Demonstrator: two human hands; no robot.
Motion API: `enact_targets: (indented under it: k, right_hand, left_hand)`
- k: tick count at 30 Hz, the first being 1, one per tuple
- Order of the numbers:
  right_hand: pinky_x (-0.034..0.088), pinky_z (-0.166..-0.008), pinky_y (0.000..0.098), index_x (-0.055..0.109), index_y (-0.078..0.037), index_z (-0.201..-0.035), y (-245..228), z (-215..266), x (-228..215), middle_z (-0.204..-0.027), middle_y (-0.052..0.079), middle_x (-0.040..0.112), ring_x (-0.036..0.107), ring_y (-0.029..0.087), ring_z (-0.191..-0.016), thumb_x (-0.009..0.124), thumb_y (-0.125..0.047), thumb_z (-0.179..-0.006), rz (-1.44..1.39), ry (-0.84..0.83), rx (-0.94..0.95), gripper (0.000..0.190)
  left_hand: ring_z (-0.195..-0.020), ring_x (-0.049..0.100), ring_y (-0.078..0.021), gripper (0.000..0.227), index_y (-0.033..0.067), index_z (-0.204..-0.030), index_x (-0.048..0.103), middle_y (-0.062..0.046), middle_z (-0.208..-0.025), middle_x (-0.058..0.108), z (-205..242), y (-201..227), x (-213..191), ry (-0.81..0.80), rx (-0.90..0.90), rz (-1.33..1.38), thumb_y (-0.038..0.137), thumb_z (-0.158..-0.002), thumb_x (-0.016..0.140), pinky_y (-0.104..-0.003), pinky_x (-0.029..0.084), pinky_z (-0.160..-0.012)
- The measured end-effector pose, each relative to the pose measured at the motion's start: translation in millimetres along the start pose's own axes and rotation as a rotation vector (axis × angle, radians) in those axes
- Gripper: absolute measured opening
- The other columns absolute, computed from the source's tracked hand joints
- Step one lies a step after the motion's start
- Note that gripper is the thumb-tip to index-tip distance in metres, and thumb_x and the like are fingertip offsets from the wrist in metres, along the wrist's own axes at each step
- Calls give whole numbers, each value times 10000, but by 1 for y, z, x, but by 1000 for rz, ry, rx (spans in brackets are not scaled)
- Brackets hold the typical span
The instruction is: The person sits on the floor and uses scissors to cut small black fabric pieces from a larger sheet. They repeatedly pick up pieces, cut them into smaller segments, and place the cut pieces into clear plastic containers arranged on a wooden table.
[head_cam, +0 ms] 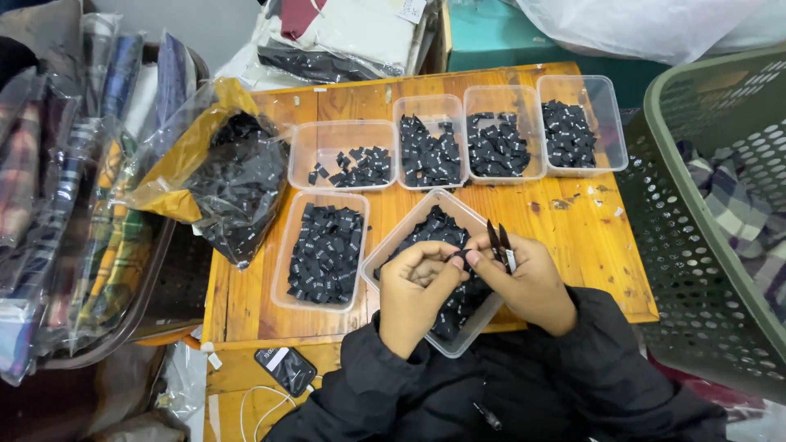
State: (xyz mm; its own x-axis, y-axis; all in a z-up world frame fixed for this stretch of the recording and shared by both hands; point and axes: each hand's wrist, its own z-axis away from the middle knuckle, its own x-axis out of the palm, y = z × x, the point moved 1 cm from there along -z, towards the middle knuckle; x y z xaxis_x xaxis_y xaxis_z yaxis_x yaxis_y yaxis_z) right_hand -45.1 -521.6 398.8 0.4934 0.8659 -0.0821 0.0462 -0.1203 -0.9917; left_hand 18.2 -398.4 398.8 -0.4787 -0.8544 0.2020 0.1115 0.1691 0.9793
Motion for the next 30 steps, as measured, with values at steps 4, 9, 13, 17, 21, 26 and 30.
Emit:
enact_targets:
  k: [4, 9, 13, 17, 21, 26, 30]
  right_hand:
    - [330, -416, 146, 642, -24, -772, 7, -2, 4, -450, -35, 439, 379, 23, -431, 630, -18, -733, -3, 1, 2, 42]
    - [330, -401, 186, 466, 65, -1036, 18, -2, 7, -682, 46, 378, 359, 76, -513, 268, -367, -918, -529, -216, 245, 490]
    - [323, -419, 175, 497, 78, -946, 13, -2, 12, -700, 34, 368, 375, 72, -540, 317, -322, -907, -537, -232, 284, 441]
    - [321, -393, 191, 490, 87, -903, 18, 1, 13, -683, 53, 346, 363, 101, -518, 304, -278, -922, -530, -334, 295, 411]
    - [337, -380, 191, 490, 63, -869, 25, 0, 11, -667, 49, 341, 359, 96, -501, 269, -281, -936, -498, -416, 285, 415]
    - [329, -378, 194, 471, 36, -853, 25, -2, 12, -668, 39, 331, 355, 99, -509, 240, -286, -942, -482, -442, 315, 406]
    - [337, -377, 184, 458, 3, -808, 21, -2, 13, -656, 23, 327, 362, 93, -510, 228, -295, -944, -450, -457, 313, 400]
  left_hand:
    - [-599, 625, -104, 95, 10, -833, 645, -133, -640, 657, -2, 4, -1, 22, -26, -31, 45, -744, 644, -204, 515, -545]
    - [-653, 636, -137, 74, -7, -783, 649, -135, -748, 659, -11, -14, -4, 155, -37, 225, 2, -712, 668, -237, 530, -626]
    - [-769, 604, -133, 67, 14, -784, 667, -144, -865, 646, -10, 3, -3, 219, 60, 207, 35, -721, 671, -245, 501, -695]
    - [-695, 578, -100, 96, -26, -806, 670, -135, -780, 661, -10, 5, 1, 235, -64, 254, 22, -723, 664, -221, 505, -636]
    - [-574, 606, -124, 57, -24, -769, 673, -154, -559, 625, -7, 18, 6, 188, -83, 272, 17, -745, 642, -209, 505, -610]
    - [-700, 588, -96, 84, -20, -782, 682, -153, -739, 675, -7, 10, 8, 232, -96, 258, 18, -707, 676, -235, 506, -642]
    - [-755, 609, -124, 81, 3, -772, 687, -155, -789, 679, -9, 1, 7, 221, -77, 221, 25, -693, 691, -263, 508, -667]
